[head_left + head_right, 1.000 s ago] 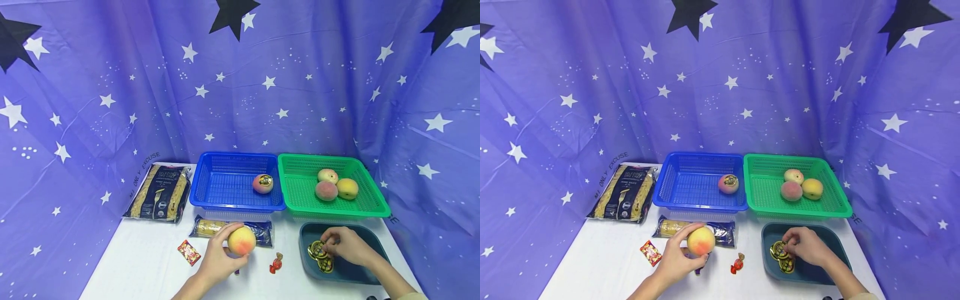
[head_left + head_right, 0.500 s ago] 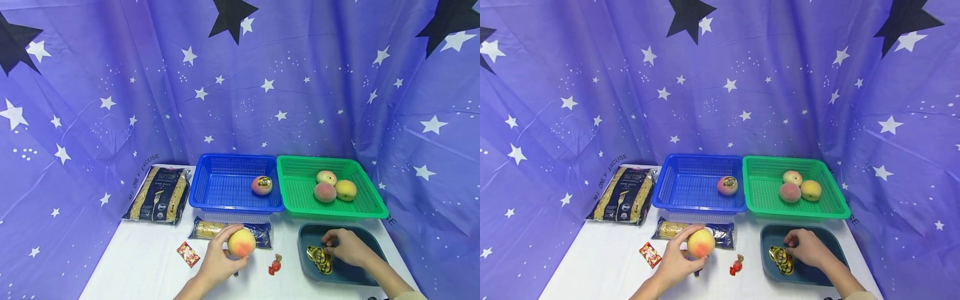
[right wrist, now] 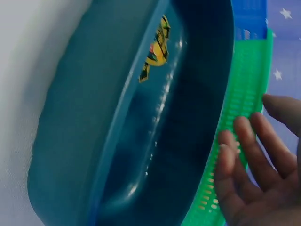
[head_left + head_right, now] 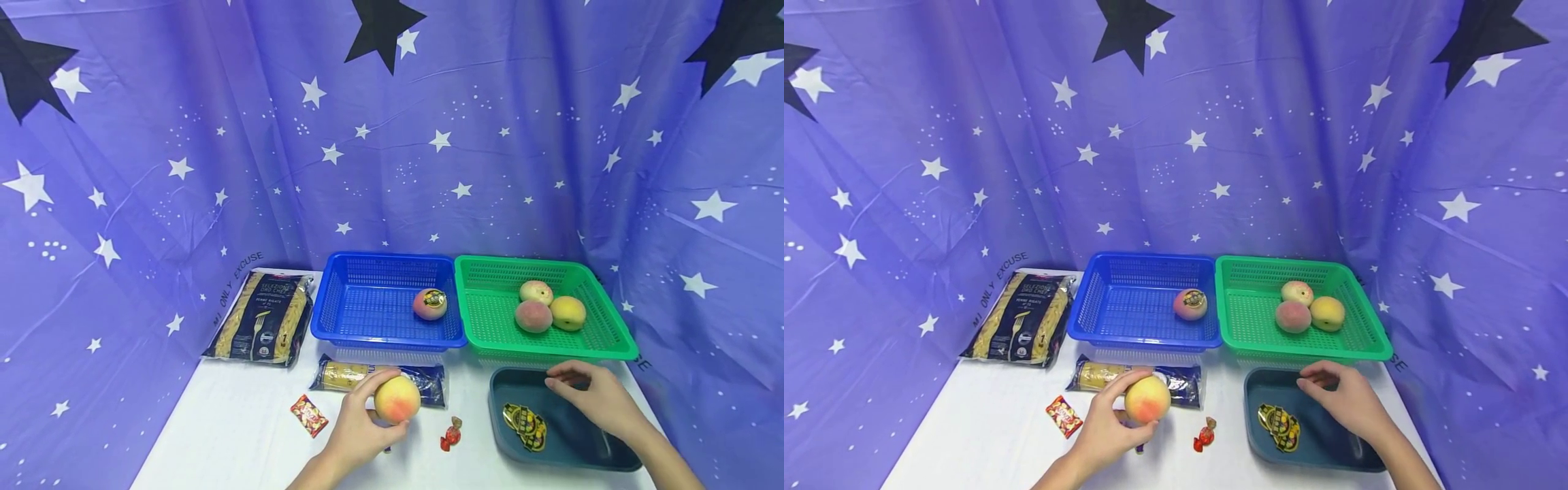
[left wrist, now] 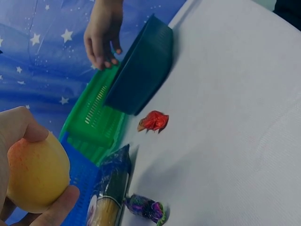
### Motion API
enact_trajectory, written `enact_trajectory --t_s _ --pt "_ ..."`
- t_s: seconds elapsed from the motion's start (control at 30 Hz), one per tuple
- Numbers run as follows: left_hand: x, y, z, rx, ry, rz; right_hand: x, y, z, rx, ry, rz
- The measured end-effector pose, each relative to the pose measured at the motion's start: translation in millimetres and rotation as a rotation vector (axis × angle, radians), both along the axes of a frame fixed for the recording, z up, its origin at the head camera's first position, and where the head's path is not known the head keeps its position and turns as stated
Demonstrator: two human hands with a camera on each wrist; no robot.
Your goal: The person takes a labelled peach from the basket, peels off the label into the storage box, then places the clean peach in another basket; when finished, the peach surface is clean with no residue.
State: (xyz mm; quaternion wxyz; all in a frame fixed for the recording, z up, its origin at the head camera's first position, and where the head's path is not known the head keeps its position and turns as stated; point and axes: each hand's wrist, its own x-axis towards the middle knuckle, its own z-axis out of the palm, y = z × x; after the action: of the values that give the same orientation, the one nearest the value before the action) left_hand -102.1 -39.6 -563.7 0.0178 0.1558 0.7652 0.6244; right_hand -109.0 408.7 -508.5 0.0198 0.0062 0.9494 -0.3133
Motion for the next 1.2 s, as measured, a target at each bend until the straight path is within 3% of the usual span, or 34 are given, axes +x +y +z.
enact_trajectory --t_s 0.1,0.2,0.37,0.53,0.7,0.87,1.1,1.2 --pt "-0.1 0 -1.0 -0.001 -0.003 -0.001 1.8 7 2.0 0.0 0.122 -0.105" --pt "-0.3 0 -1.2 0.001 -0.006 -0.003 0.9 15 2.1 -0.024 0.238 -0.266" --pt "-0.5 0 -0.3 0.006 -0.007 -0.007 -5.4 33 -1.0 -0.085 0.278 -0.524" --pt "0.2 1 0.2 0.01 -0.007 -0.008 -12.4 53 -4.6 -0.19 0.14 -0.623" --pt "1.6 3 0.8 0.021 -0.009 -0.019 -22.9 72 -5.6 -0.428 -0.057 -0.683" --pt "3.0 7 1.0 0.018 -0.008 -0.027 -32.6 86 -12.5 -0.684 -0.156 -0.758" --pt "-1.2 16 4.1 0.015 0.019 -0.061 -34.5 96 -24.2 -0.828 -0.26 -0.695" --pt "-7.4 27 8.1 -0.005 0.074 -0.078 -35.5 97 -27.4 -0.875 -0.288 -0.677"
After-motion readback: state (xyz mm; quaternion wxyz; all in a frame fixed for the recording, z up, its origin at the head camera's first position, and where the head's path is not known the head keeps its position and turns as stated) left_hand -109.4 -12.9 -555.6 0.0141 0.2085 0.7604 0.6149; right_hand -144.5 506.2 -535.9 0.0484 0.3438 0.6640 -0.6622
